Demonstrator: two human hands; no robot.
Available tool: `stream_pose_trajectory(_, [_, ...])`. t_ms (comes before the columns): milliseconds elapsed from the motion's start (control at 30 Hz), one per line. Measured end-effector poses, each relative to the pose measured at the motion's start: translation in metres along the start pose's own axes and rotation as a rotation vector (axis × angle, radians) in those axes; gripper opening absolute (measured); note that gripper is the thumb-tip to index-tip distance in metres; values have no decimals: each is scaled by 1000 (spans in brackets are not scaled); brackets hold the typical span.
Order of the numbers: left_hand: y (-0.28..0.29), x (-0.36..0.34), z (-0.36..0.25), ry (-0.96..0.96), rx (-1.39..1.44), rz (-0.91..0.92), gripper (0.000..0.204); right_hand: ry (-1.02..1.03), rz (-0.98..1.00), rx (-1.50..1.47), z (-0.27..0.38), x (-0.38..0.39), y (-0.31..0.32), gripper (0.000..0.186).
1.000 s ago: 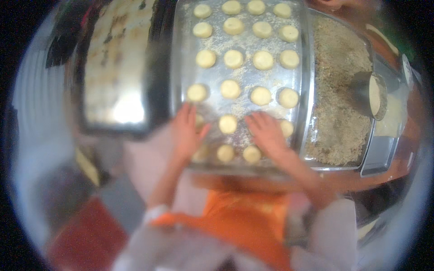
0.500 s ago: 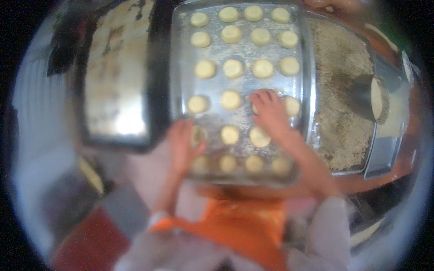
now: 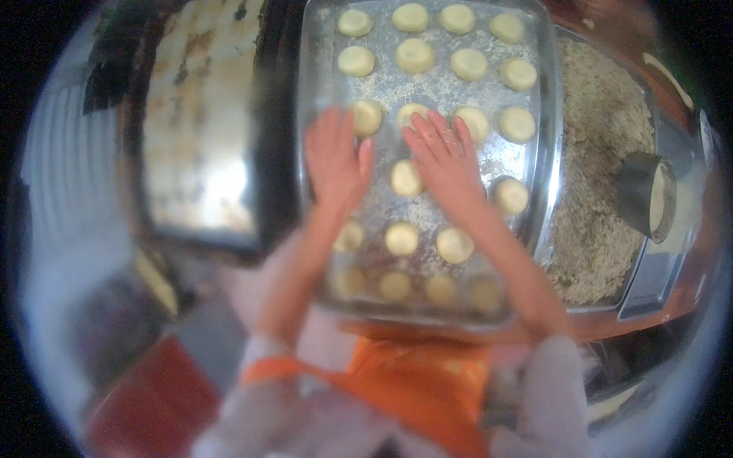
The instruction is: The person forms dough buns by hand, filling them with a mixture from a tray and placing them onto a baking sheet. The person also rolls a long piece of dough and portions it before filling.
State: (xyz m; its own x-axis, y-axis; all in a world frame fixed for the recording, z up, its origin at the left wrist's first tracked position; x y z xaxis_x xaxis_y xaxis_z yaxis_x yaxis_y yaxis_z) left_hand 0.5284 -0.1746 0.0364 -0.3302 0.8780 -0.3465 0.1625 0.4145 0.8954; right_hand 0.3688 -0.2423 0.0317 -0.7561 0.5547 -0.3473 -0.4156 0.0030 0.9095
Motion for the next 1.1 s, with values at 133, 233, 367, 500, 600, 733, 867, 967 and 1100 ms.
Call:
stream_pose_trajectory(133, [-21,0,4,-65,-12,-37,57,15,117,44,2,1,-11,52])
stream_pose_trajectory(233, [-23,7,0,-75,-41,64,60,21,151,29,1,3,-14,54])
stream_pose_trajectory(367, [-23,9,0,-43,-8,114,61,11,186,-13,3,4,-13,58])
stream_pose_trajectory(500, [-20,1,-2,-65,-11,100,62,22,161,-41,4,2,-12,59])
stream_pose_trajectory(600, [-21,-3,1,-12,66,61,60,23,94,-54,-1,0,-9,56])
stream_pose_trajectory(733, [4,22,19,159,311,-47,58,-413,-147,-584,-25,16,18,53])
stream_pose_trajectory(867, [24,43,8,65,74,386,57,-299,237,-229,-21,45,40,54])
stream_pose_trajectory(967, [22,43,8,82,98,384,54,-143,387,-88,-8,60,30,54])
stream_pose_trajectory(1100, [38,36,16,150,242,340,57,-226,462,-326,-22,44,47,54])
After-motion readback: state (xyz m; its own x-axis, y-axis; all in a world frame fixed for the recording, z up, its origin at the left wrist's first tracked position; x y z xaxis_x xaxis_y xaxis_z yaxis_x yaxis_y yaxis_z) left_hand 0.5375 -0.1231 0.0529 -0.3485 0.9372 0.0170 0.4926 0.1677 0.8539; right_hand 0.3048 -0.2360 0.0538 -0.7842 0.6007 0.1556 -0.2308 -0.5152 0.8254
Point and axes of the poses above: each hand's wrist, its own x-axis away from the middle knuckle, its own y-axis out of the back of the hand, z = x × y, the point moved 3 cm from there along -x, towards the middle knuckle, and after that the axes turned 10 degrees about -z, right-handed, at the moved point
